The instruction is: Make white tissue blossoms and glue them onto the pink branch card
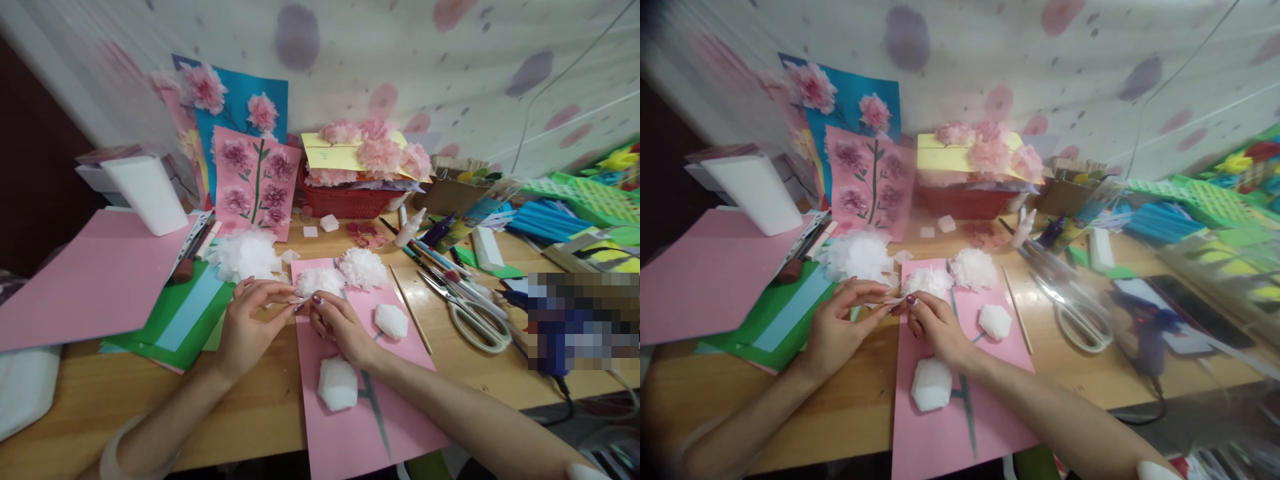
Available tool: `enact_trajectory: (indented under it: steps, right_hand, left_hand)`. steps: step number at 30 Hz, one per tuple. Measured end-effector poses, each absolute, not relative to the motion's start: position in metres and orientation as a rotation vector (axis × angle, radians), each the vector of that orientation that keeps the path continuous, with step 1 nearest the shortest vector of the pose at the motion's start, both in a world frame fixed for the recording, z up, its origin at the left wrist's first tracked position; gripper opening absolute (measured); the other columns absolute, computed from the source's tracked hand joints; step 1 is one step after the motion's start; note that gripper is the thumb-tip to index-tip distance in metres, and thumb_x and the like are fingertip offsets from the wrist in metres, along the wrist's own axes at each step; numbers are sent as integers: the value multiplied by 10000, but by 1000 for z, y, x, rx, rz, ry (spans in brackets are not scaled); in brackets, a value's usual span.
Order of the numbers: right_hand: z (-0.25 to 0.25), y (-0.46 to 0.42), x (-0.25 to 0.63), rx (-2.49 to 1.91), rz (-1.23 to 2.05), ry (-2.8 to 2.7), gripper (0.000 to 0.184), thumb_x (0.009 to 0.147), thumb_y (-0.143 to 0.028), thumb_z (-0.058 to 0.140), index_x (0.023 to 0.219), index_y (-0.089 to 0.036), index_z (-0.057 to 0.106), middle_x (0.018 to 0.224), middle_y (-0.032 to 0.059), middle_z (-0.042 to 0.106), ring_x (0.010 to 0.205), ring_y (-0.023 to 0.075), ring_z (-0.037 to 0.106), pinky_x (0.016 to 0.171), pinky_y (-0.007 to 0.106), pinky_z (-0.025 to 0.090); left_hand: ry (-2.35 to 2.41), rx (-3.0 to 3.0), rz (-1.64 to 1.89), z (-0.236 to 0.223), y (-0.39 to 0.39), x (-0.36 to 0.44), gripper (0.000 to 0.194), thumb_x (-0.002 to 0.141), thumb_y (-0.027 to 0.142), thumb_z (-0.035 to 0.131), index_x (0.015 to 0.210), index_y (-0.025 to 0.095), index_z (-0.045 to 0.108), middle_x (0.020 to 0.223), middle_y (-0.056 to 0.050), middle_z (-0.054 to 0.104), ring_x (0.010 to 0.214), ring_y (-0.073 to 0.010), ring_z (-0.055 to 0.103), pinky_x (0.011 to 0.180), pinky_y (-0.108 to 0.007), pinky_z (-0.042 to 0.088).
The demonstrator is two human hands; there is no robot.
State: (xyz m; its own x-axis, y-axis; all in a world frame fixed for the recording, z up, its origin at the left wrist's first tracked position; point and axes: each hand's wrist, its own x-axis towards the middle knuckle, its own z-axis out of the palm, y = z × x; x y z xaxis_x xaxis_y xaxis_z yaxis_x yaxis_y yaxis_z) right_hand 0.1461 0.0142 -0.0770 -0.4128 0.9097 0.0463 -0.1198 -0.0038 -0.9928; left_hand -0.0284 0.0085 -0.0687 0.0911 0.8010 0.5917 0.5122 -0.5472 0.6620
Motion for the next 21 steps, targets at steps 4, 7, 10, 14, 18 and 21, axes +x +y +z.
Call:
enact_trajectory:
  steps: [4,7,10,14,18,21]
  right_hand:
    - [-78,14,146,-878,1566,-1413,324,930,-427,430,754,-176,533,500,-65,381,474,94,306,473,253,234]
    - [-78,14,146,-875,1565,-1412,320,929,-427,426,758,-178,528,504,-63,385,475,95,304,472,253,231]
    - [-77,14,146,-890,1558,-1435,330,930,-428,434,728,-180,514,512,-60,399,476,91,312,479,253,240]
    - [-77,13,147,-893,1545,-1453,251,907,-408,504,820,-177,548,536,-68,405,493,92,339,493,242,259]
    - [-76,12,148,-915,1490,-1506,242,898,-386,528,767,-183,525,569,-54,438,537,99,377,521,241,286]
    - [-75,12,148,-903,1485,-1499,282,913,-392,490,717,-189,500,555,-50,434,529,101,370,530,251,287]
  left_hand:
    - [1303,2144,1485,-67,9,-29,238,790,143,684,994,257,640,768,18,695,866,-205,632,830,-378,455]
    - [1290,2134,1470,-66,9,-29,285,773,110,690,1019,244,637,745,22,679,867,-202,617,839,-374,454]
    - [1288,2152,1458,-64,9,-29,247,763,108,703,969,236,660,718,27,664,810,-188,599,794,-349,455]
    - [1242,2213,1441,-62,10,-29,117,769,153,722,846,232,684,691,24,665,771,-179,581,750,-328,447]
    - [1219,2221,1416,-61,10,-28,103,777,173,707,703,230,664,679,17,673,776,-185,589,745,-327,446]
    - [1236,2184,1374,-61,10,-28,136,763,166,705,663,224,633,658,19,643,745,-181,581,728,-323,445]
